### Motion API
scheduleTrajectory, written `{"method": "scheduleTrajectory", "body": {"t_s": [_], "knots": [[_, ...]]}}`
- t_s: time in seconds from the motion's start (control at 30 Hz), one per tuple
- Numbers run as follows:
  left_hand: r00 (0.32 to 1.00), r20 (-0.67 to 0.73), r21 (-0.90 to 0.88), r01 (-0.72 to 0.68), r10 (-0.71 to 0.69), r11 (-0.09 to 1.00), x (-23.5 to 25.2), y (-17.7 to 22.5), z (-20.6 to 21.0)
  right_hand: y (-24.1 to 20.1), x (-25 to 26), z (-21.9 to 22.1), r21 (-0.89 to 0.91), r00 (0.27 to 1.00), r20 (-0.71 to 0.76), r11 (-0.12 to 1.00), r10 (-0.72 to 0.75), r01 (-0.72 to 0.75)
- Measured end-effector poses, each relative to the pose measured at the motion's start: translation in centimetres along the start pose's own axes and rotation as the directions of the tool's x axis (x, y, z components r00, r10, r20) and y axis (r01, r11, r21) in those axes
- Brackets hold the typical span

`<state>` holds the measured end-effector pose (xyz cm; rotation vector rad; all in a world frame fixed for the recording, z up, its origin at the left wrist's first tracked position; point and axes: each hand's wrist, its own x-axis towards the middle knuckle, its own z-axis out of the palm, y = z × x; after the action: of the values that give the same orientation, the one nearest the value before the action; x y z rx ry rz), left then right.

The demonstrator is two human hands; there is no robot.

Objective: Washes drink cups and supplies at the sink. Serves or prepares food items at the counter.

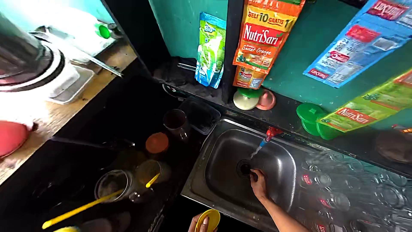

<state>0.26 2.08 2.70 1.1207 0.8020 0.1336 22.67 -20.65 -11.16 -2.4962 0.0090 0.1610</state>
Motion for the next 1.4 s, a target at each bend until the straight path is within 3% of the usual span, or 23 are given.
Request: {"method": "scheduleTrajectory", "body": {"t_s": [0.07,0.1,0.17,0.2,0.27,0.43,0.47,0.5,0.57,0.6,0.63,0.73,0.83,0.9,1.0,1.07,1.27,1.4], "knots": [[0.999,0.044,0.022,0.009,-0.01,1.0,1.7,1.1,1.1,-0.7,1.1,-1.0,0.225,0.98,0.012,0.955,0.197,-0.195],[0.998,0.062,0.035,0.009,-0.011,0.999,2.4,1.5,1.5,-1.4,2.1,-1.5,0.389,0.94,0.065,0.859,0.334,-0.332],[0.997,0.078,0.043,0.018,-0.021,0.999,3.7,1.9,2.6,-3.3,5.0,-2.7,0.702,0.797,0.307,0.442,0.521,-0.559],[0.996,0.081,0.04,0.032,-0.035,0.999,4.3,2.0,3.2,-4.2,6.7,-3.3,0.773,0.745,0.421,0.226,0.517,-0.593],[0.994,0.08,0.023,0.068,-0.07,0.997,5.5,2.3,4.3,-6.2,9.9,-3.8,0.823,0.732,0.531,-0.055,0.428,-0.565],[0.983,0.065,-0.008,0.172,-0.171,0.985,9.7,3.2,8.5,-9.2,14.5,-3.6,0.762,0.723,0.612,-0.481,0.319,-0.433],[0.98,0.079,0.012,0.185,-0.185,0.983,11.0,3.3,9.8,-9.0,14.2,-3.9,0.762,0.713,0.615,-0.486,0.336,-0.428],[0.977,0.097,0.036,0.189,-0.192,0.981,12.4,3.2,11.3,-8.6,13.6,-4.2,0.795,0.715,0.594,-0.406,0.369,-0.45],[0.97,0.16,0.101,0.169,-0.184,0.98,15.5,2.6,14.7,-7.5,12.3,-4.0,0.822,0.719,0.518,-0.036,0.464,-0.569],[0.962,0.205,0.139,0.152,-0.179,0.979,17.0,2.0,16.4,-7.0,11.5,-4.1,0.776,0.737,0.487,0.156,0.468,-0.612],[0.95,0.26,0.194,0.126,-0.175,0.973,18.4,1.3,17.9,-6.4,10.6,-4.6,0.713,0.749,0.515,0.278,0.416,-0.644],[0.9,0.401,0.427,-0.021,-0.169,0.904,22.0,0.0,21.9,-5.7,9.2,-5.9,0.654,0.762,0.564,0.393,0.318,-0.647],[0.891,0.421,0.472,-0.052,-0.173,0.88,22.7,-0.1,24.6,-5.4,8.6,-7.4,0.684,0.88,0.358,0.555,0.311,-0.474],[0.884,0.401,0.428,0.051,-0.24,0.902,22.7,-0.2,25.7,-4.9,8.9,-7.9,0.687,0.892,0.283,0.574,0.352,-0.445],[0.874,0.346,0.277,0.252,-0.341,0.927,23.0,-1.1,26.9,-4.2,9.4,-8.1,0.739,0.864,0.271,0.484,0.424,-0.469],[0.885,0.317,0.225,0.278,-0.34,0.934,23.1,-1.8,26.9,-3.7,9.5,-8.3,0.757,0.844,0.278,0.436,0.459,-0.487],[0.904,0.375,0.24,0.121,-0.207,0.963,21.6,-4.2,26.5,-2.0,7.4,-8.1,0.746,0.835,0.265,0.447,0.482,-0.494],[0.878,0.461,0.337,-0.039,-0.129,0.941,20.9,-4.8,26.6,-0.6,7.2,-6.8,0.632,0.885,0.201,0.634,0.421,-0.445]]}}
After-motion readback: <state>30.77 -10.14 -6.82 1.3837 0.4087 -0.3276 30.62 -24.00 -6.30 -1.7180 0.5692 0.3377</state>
